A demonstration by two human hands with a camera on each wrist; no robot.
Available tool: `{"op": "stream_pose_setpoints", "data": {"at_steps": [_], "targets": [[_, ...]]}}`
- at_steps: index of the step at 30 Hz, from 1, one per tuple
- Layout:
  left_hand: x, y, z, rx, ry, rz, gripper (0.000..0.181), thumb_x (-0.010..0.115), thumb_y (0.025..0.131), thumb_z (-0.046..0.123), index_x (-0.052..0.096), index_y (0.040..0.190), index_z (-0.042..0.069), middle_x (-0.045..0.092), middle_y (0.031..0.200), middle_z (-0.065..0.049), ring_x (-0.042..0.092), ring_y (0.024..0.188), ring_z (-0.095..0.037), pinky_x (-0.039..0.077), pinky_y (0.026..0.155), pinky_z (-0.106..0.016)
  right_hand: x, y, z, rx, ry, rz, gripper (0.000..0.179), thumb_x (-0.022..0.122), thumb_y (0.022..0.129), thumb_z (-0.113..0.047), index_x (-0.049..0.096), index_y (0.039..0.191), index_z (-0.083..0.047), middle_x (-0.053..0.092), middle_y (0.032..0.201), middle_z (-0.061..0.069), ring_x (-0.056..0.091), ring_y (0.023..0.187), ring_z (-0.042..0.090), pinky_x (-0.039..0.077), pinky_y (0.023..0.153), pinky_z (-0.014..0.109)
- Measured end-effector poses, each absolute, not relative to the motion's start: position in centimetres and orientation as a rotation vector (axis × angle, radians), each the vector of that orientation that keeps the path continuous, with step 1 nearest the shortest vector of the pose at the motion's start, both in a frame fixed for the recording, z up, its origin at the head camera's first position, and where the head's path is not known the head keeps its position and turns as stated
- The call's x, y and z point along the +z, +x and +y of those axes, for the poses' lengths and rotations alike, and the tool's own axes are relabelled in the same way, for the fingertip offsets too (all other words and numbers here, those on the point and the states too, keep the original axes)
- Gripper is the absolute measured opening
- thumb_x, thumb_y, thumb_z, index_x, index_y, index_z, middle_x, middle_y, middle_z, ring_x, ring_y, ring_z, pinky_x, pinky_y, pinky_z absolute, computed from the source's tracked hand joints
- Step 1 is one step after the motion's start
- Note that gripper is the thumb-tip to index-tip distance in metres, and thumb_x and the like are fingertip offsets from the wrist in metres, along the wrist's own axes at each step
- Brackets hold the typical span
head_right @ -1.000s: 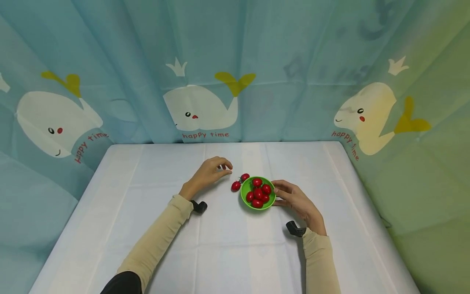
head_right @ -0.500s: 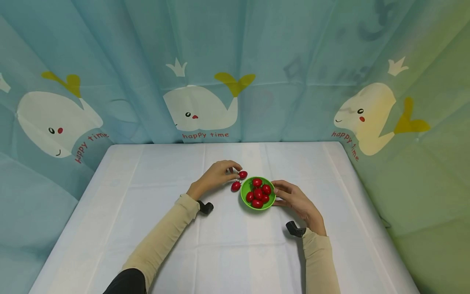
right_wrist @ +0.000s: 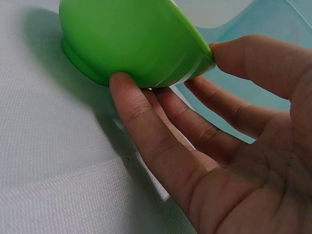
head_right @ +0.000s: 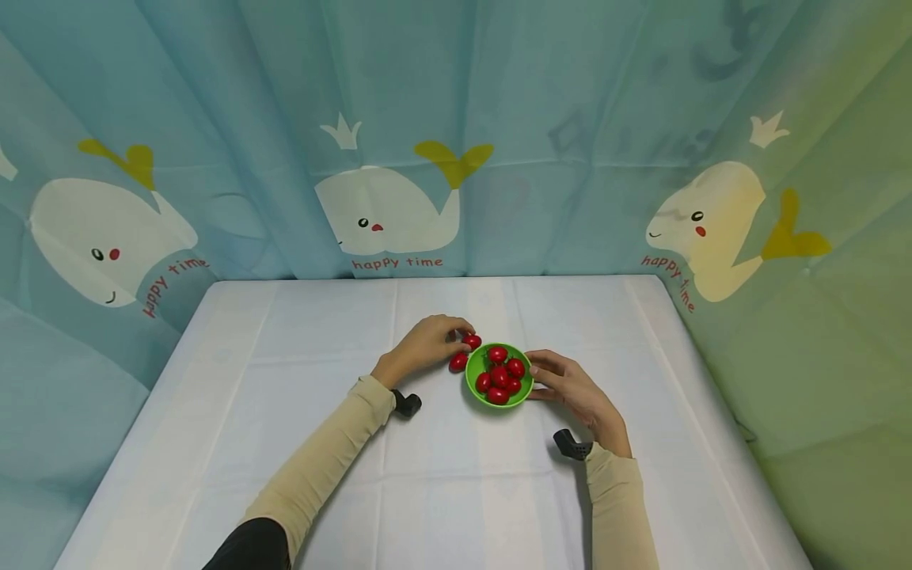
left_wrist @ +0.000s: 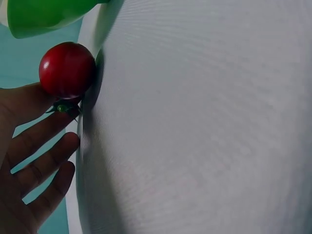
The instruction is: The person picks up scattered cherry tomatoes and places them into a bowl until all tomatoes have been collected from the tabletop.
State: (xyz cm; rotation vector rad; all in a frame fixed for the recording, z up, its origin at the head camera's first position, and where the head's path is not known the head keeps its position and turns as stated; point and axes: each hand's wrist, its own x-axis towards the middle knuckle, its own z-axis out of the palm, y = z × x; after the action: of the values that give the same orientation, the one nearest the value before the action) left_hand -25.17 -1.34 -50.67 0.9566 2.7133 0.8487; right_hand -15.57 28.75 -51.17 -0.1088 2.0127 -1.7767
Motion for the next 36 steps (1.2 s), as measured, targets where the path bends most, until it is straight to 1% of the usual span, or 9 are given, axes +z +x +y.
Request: {"op": "stream_pose_setpoints", "data": {"at_steps": [5,9,12,17,22,25,31,33,36], "targets": [[-50.9,-25.3,-1.4,0.877,0.946,2.711,0.028,0.073,0.099,0.029,0.073,0.125,0.019,0.076,0.107,0.001,0.063,0.090,-0.012,0.051,0.081,-0.029,-51.2,-15.6,28.7,-1.775,-0.097,2.018,0.057,0.057,0.109,-0.024,0.039,0.153,0.007,0.055,0.142,0.008,0.067,0.114,0.005,0.062,0.094,0.033],[-50.9,-25.4,-1.8,0.931,0.919,2.734,0.028,0.074,0.099,0.031,0.073,0.124,0.020,0.076,0.109,0.003,0.061,0.087,-0.011,0.049,0.077,-0.027,-51.3,-15.6,28.7,-1.775,-0.091,2.017,0.058,0.058,0.108,-0.025,0.039,0.153,0.007,0.054,0.144,0.012,0.067,0.114,0.005,0.062,0.094,0.034],[-50.6,-25.4,-2.1,0.981,0.922,2.755,0.028,0.074,0.098,0.031,0.072,0.124,0.021,0.076,0.112,0.004,0.062,0.087,-0.011,0.049,0.076,-0.028,-51.2,-15.6,28.7,-1.773,-0.087,2.017,0.058,0.058,0.108,-0.025,0.039,0.152,0.007,0.054,0.144,0.011,0.067,0.115,0.005,0.062,0.095,0.034],[-49.8,-25.3,-2.3,1.018,0.962,2.780,0.028,0.074,0.098,0.030,0.072,0.125,0.020,0.076,0.115,0.006,0.063,0.089,-0.009,0.049,0.076,-0.026,-51.1,-15.5,28.8,-1.775,-0.090,2.019,0.057,0.058,0.108,-0.025,0.040,0.152,0.007,0.056,0.142,0.008,0.067,0.114,0.005,0.062,0.094,0.033],[-48.9,-24.6,-2.3,1.090,1.012,2.745,0.028,0.075,0.098,0.027,0.073,0.124,0.017,0.076,0.116,0.003,0.063,0.089,-0.010,0.049,0.074,-0.024,-51.0,-15.5,28.8,-1.773,-0.098,2.020,0.057,0.058,0.108,-0.025,0.040,0.152,0.007,0.056,0.140,0.006,0.067,0.114,0.006,0.062,0.094,0.033],[-48.4,-23.9,-2.2,1.137,1.074,2.705,0.028,0.076,0.097,0.024,0.073,0.123,0.015,0.076,0.114,0.001,0.064,0.089,-0.011,0.051,0.076,-0.025,-51.1,-15.6,28.8,-1.766,-0.093,2.025,0.057,0.058,0.108,-0.026,0.041,0.152,0.006,0.056,0.141,0.007,0.067,0.114,0.006,0.062,0.094,0.033],[-48.0,-22.4,-1.8,1.157,1.195,2.631,0.027,0.075,0.098,0.022,0.072,0.123,0.011,0.076,0.116,-0.001,0.068,0.093,-0.012,0.057,0.089,-0.027,-51.1,-15.7,28.7,-1.761,-0.097,2.026,0.058,0.059,0.108,-0.026,0.041,0.152,0.007,0.054,0.144,0.012,0.067,0.115,0.007,0.062,0.094,0.034],[-47.8,-21.9,-1.8,1.164,1.215,2.616,0.028,0.075,0.098,0.021,0.072,0.123,0.010,0.076,0.116,-0.002,0.068,0.094,-0.012,0.058,0.090,-0.029,-51.1,-15.7,28.7,-1.759,-0.095,2.027,0.058,0.059,0.108,-0.026,0.041,0.152,0.007,0.053,0.145,0.015,0.067,0.115,0.007,0.062,0.095,0.034],[-47.7,-21.4,-1.7,1.169,1.231,2.611,0.027,0.076,0.097,0.021,0.072,0.122,0.010,0.076,0.113,-0.003,0.068,0.093,-0.013,0.059,0.087,-0.032,-51.1,-15.7,28.7,-1.757,-0.089,2.028,0.059,0.059,0.108,-0.027,0.041,0.152,0.007,0.052,0.146,0.016,0.067,0.115,0.007,0.062,0.095,0.035]]}}
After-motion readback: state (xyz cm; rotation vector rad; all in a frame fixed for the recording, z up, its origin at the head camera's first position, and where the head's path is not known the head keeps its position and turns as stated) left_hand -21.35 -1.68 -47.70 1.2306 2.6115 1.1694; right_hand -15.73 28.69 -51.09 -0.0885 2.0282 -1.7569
